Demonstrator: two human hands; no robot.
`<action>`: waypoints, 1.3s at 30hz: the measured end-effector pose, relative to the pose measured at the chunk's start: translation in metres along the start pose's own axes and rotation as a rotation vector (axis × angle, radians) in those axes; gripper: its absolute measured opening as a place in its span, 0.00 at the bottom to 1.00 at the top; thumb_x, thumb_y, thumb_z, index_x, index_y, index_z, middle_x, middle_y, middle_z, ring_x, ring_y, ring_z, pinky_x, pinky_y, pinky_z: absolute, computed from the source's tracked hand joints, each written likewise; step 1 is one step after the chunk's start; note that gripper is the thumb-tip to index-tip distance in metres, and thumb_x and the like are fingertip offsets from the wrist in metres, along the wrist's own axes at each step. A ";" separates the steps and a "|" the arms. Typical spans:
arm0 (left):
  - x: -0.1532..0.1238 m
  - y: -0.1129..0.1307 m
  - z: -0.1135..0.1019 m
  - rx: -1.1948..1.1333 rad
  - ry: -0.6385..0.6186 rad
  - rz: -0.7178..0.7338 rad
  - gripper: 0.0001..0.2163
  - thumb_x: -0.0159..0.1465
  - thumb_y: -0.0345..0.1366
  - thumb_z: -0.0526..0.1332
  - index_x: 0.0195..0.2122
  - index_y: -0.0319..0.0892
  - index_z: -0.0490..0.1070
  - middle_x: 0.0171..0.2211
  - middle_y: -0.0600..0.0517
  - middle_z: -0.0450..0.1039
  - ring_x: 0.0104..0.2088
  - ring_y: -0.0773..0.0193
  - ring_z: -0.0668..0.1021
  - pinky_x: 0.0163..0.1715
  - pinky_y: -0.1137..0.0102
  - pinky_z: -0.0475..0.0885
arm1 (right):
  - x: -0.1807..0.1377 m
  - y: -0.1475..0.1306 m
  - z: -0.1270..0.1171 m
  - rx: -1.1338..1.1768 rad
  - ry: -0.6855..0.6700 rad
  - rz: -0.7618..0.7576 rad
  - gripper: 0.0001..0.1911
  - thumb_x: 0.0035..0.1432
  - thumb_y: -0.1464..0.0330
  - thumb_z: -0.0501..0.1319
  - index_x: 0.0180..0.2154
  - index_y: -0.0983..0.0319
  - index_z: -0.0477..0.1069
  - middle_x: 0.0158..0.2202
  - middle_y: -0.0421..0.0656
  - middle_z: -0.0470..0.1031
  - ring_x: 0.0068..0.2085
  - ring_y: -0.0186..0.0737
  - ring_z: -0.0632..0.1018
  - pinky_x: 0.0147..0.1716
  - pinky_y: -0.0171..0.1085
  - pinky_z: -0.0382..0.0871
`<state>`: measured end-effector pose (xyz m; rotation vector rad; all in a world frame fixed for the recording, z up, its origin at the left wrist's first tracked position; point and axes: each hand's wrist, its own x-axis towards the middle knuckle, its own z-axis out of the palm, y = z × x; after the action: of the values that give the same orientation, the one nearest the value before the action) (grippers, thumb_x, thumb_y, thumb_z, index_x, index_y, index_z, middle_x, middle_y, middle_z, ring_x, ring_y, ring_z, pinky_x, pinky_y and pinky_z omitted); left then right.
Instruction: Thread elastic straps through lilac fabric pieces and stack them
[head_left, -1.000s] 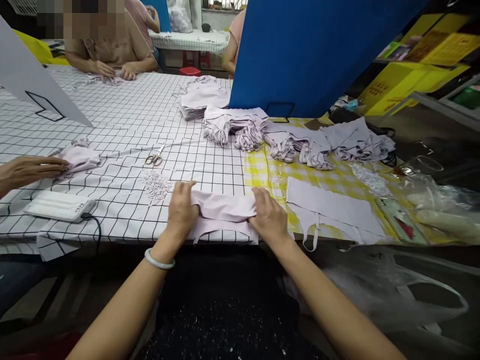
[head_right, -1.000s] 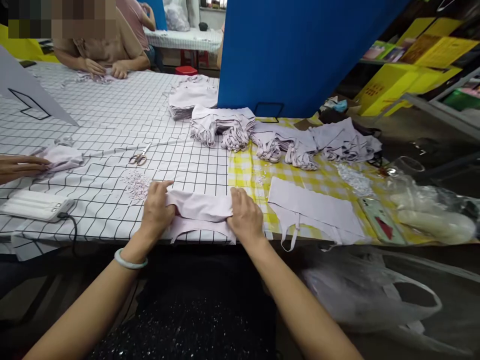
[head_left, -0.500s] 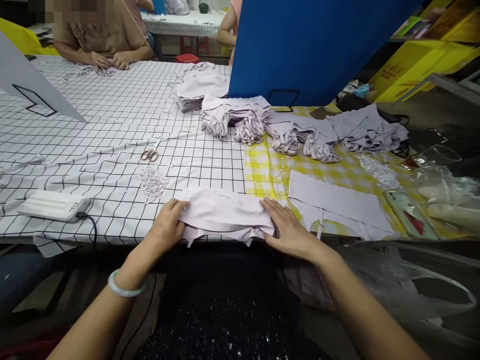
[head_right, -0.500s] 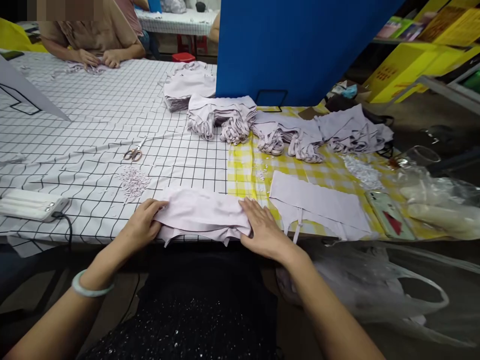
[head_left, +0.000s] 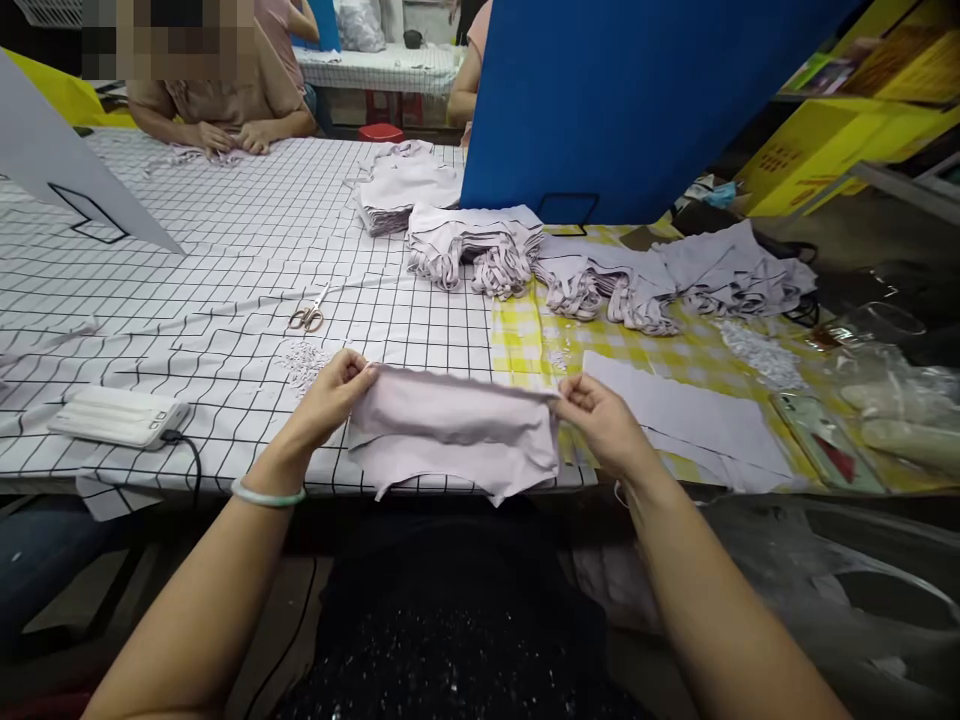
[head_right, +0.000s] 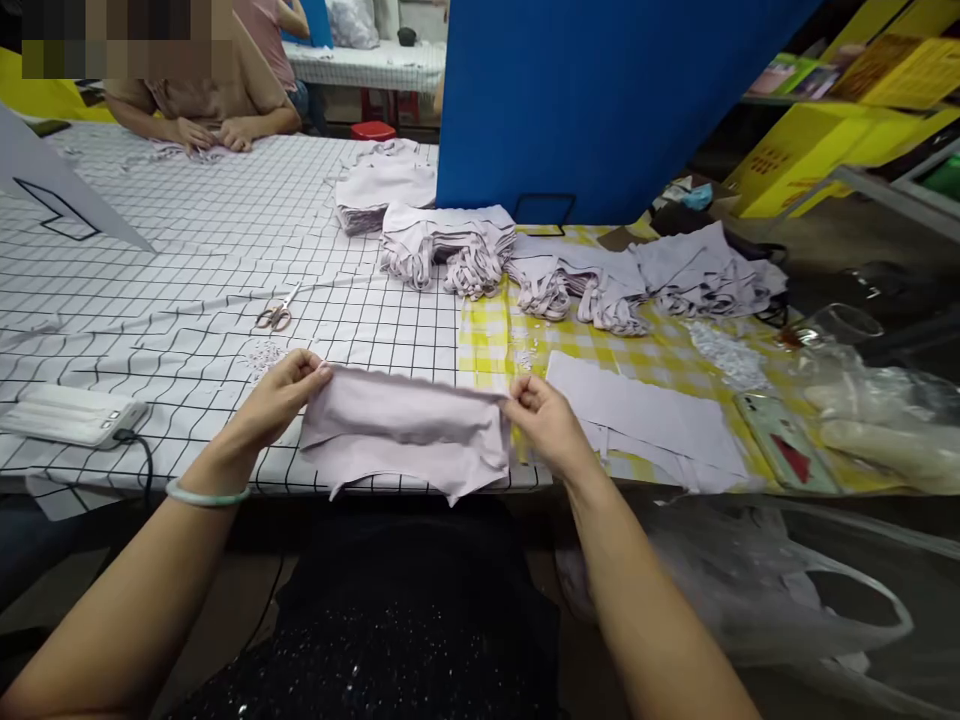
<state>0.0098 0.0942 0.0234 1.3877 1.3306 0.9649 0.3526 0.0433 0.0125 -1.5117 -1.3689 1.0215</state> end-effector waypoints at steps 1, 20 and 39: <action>0.004 -0.001 -0.001 -0.077 0.020 -0.011 0.11 0.59 0.41 0.63 0.34 0.44 0.61 0.26 0.57 0.61 0.24 0.68 0.65 0.23 0.74 0.58 | 0.009 -0.003 -0.001 0.083 0.023 0.000 0.16 0.50 0.57 0.65 0.33 0.57 0.62 0.28 0.37 0.68 0.29 0.36 0.71 0.30 0.35 0.65; -0.031 -0.033 0.000 0.773 0.038 0.536 0.04 0.60 0.28 0.55 0.31 0.44 0.65 0.38 0.46 0.72 0.40 0.56 0.75 0.42 0.61 0.73 | -0.020 0.022 0.022 -1.148 0.184 -0.433 0.15 0.58 0.78 0.52 0.43 0.62 0.72 0.38 0.50 0.73 0.39 0.49 0.70 0.39 0.43 0.63; -0.051 0.006 0.104 0.336 -0.343 0.739 0.13 0.63 0.25 0.53 0.46 0.41 0.70 0.48 0.43 0.74 0.50 0.58 0.77 0.51 0.59 0.75 | -0.138 0.051 0.081 0.257 0.016 0.325 0.23 0.53 0.55 0.66 0.48 0.58 0.70 0.52 0.48 0.75 0.56 0.49 0.73 0.55 0.48 0.68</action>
<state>0.1064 0.0326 0.0082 2.2737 0.7338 0.9192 0.2822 -0.0928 -0.0565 -1.5694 -0.9542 1.3278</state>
